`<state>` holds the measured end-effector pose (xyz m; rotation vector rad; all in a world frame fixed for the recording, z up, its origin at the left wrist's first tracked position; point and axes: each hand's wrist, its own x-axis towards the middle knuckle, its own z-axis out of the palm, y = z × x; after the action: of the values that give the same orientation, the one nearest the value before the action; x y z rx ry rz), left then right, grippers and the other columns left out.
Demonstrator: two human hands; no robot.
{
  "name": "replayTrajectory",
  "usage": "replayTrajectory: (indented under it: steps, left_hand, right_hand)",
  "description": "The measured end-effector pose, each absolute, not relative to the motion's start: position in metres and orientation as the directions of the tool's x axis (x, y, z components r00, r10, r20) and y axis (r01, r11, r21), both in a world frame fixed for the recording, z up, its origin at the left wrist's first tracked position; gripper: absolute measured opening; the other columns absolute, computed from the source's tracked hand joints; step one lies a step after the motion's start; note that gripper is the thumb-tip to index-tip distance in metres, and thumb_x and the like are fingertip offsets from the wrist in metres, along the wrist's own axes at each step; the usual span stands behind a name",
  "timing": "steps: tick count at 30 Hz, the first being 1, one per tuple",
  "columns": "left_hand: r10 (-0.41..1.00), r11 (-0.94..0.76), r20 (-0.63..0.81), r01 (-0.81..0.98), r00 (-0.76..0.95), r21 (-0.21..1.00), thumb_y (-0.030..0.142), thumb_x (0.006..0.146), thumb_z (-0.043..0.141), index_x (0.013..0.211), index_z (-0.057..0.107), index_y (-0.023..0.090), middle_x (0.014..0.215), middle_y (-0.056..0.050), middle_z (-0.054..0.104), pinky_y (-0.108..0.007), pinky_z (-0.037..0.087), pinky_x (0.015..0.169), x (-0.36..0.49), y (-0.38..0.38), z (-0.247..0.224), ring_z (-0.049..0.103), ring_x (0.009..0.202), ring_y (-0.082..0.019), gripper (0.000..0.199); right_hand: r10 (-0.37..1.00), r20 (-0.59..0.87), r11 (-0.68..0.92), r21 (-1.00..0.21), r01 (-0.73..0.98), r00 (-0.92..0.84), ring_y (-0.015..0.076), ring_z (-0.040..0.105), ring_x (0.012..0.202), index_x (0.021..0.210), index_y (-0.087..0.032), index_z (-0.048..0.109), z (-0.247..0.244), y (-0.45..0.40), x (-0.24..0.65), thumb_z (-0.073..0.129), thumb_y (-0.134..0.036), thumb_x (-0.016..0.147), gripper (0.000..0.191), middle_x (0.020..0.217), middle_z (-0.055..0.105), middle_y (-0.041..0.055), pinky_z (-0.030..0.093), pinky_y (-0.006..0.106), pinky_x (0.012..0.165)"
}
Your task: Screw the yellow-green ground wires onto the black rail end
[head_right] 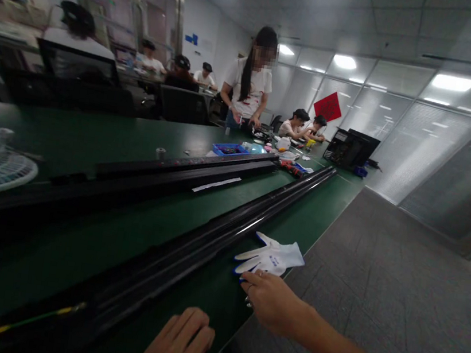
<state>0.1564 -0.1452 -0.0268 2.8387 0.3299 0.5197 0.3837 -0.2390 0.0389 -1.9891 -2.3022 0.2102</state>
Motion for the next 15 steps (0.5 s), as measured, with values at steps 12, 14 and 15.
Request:
replayTrajectory:
  steps: [12, 14, 15]
  left_hand:
    - [0.25, -0.961, 0.445, 0.165, 0.86, 0.22, 0.023, 0.096, 0.051, 0.129, 0.049, 0.022, 0.137, -0.008, 0.049, -0.039, 0.04, 0.099, 0.218, -0.131, 0.008, 0.045, 0.124, -0.024, 0.032]
    - [0.125, -0.988, 0.399, 0.077, 0.908, 0.135, 0.033, 0.098, 0.051, 0.134, 0.048, 0.024, 0.145, -0.008, 0.044, -0.043, 0.036, 0.103, 0.24, -0.13, 0.0, 0.04, 0.132, -0.026, 0.037]
    - [0.083, -0.993, 0.366, 0.044, 0.927, 0.114, 0.035, 0.098, 0.049, 0.133, 0.049, 0.026, 0.145, -0.008, 0.045, -0.044, 0.036, 0.102, 0.246, -0.13, -0.004, 0.04, 0.132, -0.026, 0.036]
  right_hand:
    - [0.951, 0.229, 0.246, -0.139, 0.959, -0.21, 0.0167, 0.068, 0.087, 0.104, -0.018, 0.067, 0.128, -0.265, 0.359, 0.044, -0.003, 0.084, 0.035, 0.096, 0.072, 0.0047, 0.051, 0.029, 0.082]
    - [0.866, 0.418, 0.327, -0.061, 0.943, -0.273, 0.0157, 0.065, 0.075, 0.103, -0.017, 0.065, 0.157, -0.254, 0.374, 0.041, -0.008, 0.091, 0.028, 0.087, 0.069, 0.0051, 0.049, 0.028, 0.071]
    - [0.807, 0.492, 0.38, -0.008, 0.925, -0.327, 0.0153, 0.063, 0.073, 0.103, -0.017, 0.065, 0.167, -0.244, 0.379, 0.041, -0.011, 0.094, 0.027, 0.084, 0.068, 0.0049, 0.048, 0.027, 0.069]
